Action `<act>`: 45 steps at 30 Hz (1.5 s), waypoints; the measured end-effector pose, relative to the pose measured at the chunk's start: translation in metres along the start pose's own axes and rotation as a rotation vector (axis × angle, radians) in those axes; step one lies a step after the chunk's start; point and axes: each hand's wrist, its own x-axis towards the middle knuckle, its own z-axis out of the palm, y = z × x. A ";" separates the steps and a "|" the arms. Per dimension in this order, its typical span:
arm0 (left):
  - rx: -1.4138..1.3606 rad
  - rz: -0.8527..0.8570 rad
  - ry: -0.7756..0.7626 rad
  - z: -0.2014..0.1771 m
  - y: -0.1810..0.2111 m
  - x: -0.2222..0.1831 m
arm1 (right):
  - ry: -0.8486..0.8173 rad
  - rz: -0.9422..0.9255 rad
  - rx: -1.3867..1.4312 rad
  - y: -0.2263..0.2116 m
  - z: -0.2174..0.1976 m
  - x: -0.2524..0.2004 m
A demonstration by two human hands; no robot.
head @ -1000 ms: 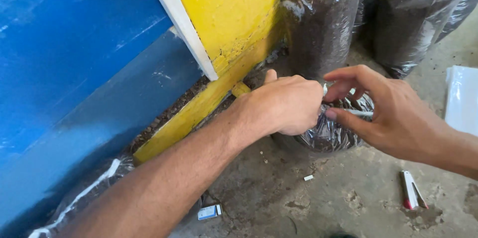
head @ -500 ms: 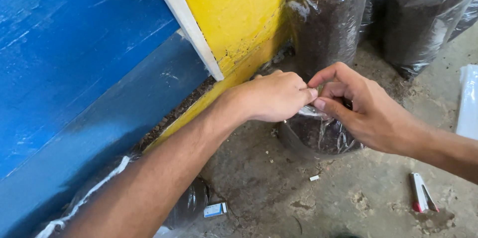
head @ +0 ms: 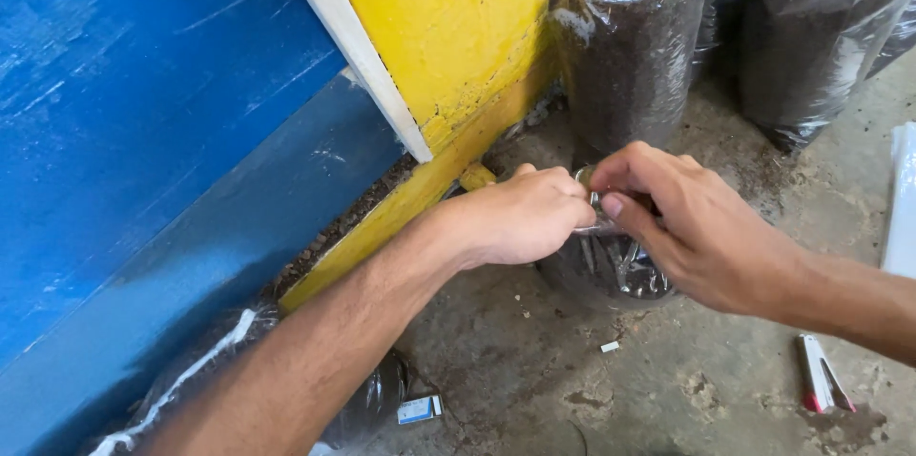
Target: Manually closing and stapling plastic bags filled with agricultural substrate or compost.
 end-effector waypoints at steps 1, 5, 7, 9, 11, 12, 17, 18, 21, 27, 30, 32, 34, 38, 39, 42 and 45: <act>0.017 0.156 0.025 0.004 -0.008 0.003 | 0.075 -0.245 -0.135 0.009 0.004 -0.007; 0.118 0.125 0.011 0.005 -0.009 0.001 | 0.187 -0.518 -0.297 0.009 0.012 -0.016; 0.254 0.173 0.082 0.004 -0.004 -0.003 | 0.229 -0.536 -0.355 0.005 0.014 -0.014; 0.115 0.053 0.095 0.002 -0.002 -0.005 | 0.207 -0.453 -0.367 0.004 0.014 -0.011; -0.022 -0.066 0.109 -0.001 0.001 -0.007 | 0.188 -0.370 -0.380 0.003 0.015 -0.008; 0.018 -0.112 0.128 -0.003 0.003 -0.009 | 0.204 -0.420 -0.351 0.002 0.015 -0.007; 0.082 -0.171 0.133 -0.008 0.004 -0.015 | 0.183 -0.433 -0.385 0.001 0.018 -0.005; 0.073 -0.149 0.124 -0.009 0.004 -0.015 | 0.172 -0.399 -0.386 0.003 0.018 -0.005; 0.063 -0.160 0.114 -0.019 0.017 -0.023 | 0.153 -0.347 -0.328 0.007 0.016 -0.002; 0.301 0.143 0.304 -0.012 0.032 -0.030 | 0.015 -0.227 -0.170 0.012 0.002 0.013; 0.405 0.270 0.337 -0.001 0.027 -0.026 | -0.059 -0.170 -0.151 0.012 0.000 0.015; 0.445 0.228 0.331 -0.003 0.027 -0.028 | -0.100 -0.131 -0.150 0.009 -0.001 0.015; 0.257 0.083 0.217 -0.012 0.032 -0.026 | -0.071 -0.221 -0.114 0.009 -0.005 0.014; 0.061 0.071 0.154 -0.004 0.004 -0.015 | 0.052 -0.342 -0.200 0.014 0.006 -0.004; -0.061 0.092 0.158 -0.001 -0.003 -0.013 | 0.111 -0.367 -0.279 0.016 0.010 -0.008; -0.213 0.136 0.150 0.004 -0.016 -0.009 | 0.216 -0.484 -0.443 0.014 0.017 -0.013; -0.321 0.146 0.110 0.011 -0.030 -0.001 | 0.261 -0.568 -0.549 0.009 0.019 -0.010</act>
